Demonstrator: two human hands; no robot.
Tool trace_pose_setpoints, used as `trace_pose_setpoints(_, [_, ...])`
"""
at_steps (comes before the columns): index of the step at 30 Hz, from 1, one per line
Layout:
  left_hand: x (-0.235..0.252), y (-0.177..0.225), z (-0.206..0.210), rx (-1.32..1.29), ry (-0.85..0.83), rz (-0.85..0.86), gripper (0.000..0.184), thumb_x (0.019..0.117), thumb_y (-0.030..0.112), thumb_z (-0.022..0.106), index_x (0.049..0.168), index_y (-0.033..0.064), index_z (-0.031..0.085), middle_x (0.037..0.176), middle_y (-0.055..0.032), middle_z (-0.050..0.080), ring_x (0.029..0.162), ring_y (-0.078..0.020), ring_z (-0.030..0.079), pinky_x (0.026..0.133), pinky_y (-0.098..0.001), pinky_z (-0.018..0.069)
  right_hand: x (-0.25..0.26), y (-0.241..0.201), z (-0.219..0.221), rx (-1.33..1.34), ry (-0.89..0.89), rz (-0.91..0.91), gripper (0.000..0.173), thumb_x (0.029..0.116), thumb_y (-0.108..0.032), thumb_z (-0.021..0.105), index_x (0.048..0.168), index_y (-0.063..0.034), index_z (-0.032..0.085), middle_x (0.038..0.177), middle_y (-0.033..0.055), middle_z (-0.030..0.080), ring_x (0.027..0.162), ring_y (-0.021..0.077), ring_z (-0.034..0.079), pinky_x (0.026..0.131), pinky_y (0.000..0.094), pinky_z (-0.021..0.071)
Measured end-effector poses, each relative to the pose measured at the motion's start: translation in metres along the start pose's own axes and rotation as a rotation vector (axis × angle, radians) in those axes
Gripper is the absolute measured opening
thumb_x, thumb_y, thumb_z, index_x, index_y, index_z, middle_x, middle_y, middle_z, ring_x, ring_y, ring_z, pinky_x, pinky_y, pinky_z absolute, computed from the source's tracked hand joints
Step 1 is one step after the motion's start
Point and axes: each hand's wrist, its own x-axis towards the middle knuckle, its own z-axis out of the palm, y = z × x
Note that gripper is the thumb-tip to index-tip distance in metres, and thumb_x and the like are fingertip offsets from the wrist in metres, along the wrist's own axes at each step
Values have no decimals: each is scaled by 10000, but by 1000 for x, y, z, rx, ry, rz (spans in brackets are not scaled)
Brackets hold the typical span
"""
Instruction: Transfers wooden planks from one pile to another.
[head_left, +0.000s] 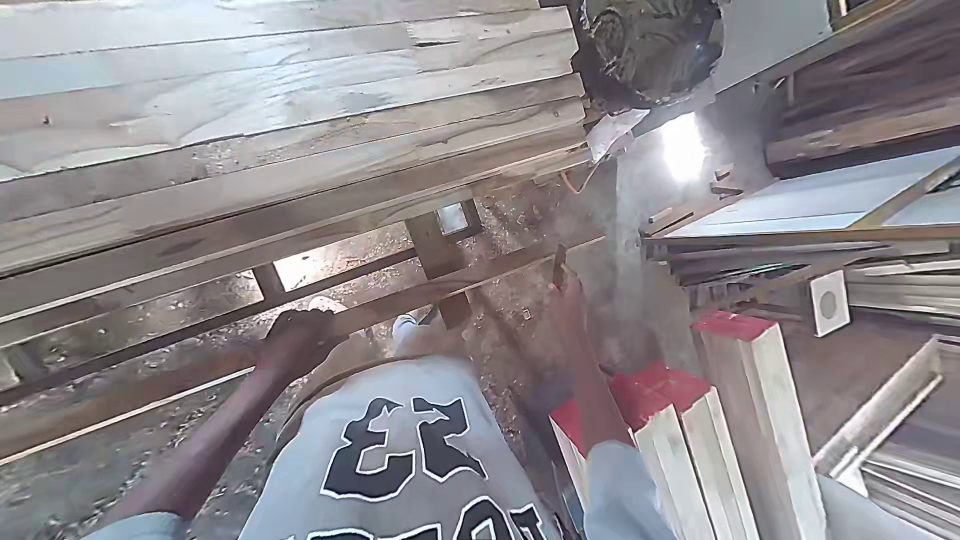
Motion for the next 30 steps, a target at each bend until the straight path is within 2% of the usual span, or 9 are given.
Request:
trace_pose_setpoints(3, [-3,-2,3,-6,-8,2,568,955,564,633,1206,56,675,1146,-172,702,1146,-359,650,1106,-573,401,15,-10,31,-90,13,-73,578,998,-80,565,1547,-13,397,1444,312,521,1254,433,598,1055,536,504])
trace_pose_setpoints(7, [-1,-1,11,1,74,0,555,936,570,655,1145,57,692,1093,-170,711,1086,-366,668,1040,-580,455,-15,4,52,-264,-102,125,660,992,-117,610,1590,-84,333,1502,334,433,1181,457,634,976,548,550])
trace_pose_setpoints(12, [-11,1,37,-51,246,4,525,927,500,689,1150,24,689,1085,-200,710,1064,-406,672,1022,-595,469,-14,22,8,-232,-84,120,572,1008,-146,555,1554,-73,400,1385,287,568,1160,421,650,967,562,547])
trace_pose_setpoints(16, [-11,4,49,-53,358,5,495,925,472,683,1135,24,696,1058,-195,719,1029,-405,683,989,-593,490,17,-41,-17,-316,-175,188,438,1021,-199,562,1423,-25,552,1291,235,654,1192,368,649,1019,540,513])
trace_pose_setpoints(20, [-13,7,50,-67,375,-29,482,927,454,683,1150,26,688,1068,-199,717,1038,-411,679,1002,-600,479,-19,-82,24,-356,-333,227,407,992,-180,585,1360,-9,566,1214,221,677,1100,348,691,943,519,560])
trace_pose_setpoints(22, [-15,9,51,-83,383,-39,488,929,449,683,1164,21,689,1084,-211,716,1051,-425,678,1002,-610,479,-45,-91,33,-348,-416,205,417,982,-185,610,1368,-32,571,1239,213,672,1146,350,669,972,525,536])
trace_pose_setpoints(26, [-12,8,38,-81,271,-35,525,921,475,703,1183,20,688,1121,-227,706,1097,-432,664,1015,-609,476,-59,-60,14,-4,-437,225,397,978,-154,649,1348,-16,617,1199,223,675,982,286,708,869,454,593])
trace_pose_setpoints(28, [-5,0,10,-104,53,-31,598,942,546,659,1221,18,669,1180,-228,680,1176,-424,627,1047,-601,455,-62,-43,5,281,-358,280,448,1025,-96,591,1450,8,498,1176,243,660,823,249,733,734,390,636])
trace_pose_setpoints(30, [8,-16,-14,-179,-120,24,624,962,592,620,1242,37,669,1225,-210,675,1227,-396,611,1070,-601,444,-58,-22,4,546,-232,272,498,1056,-64,529,1522,28,378,1138,268,656,782,269,740,684,407,648])
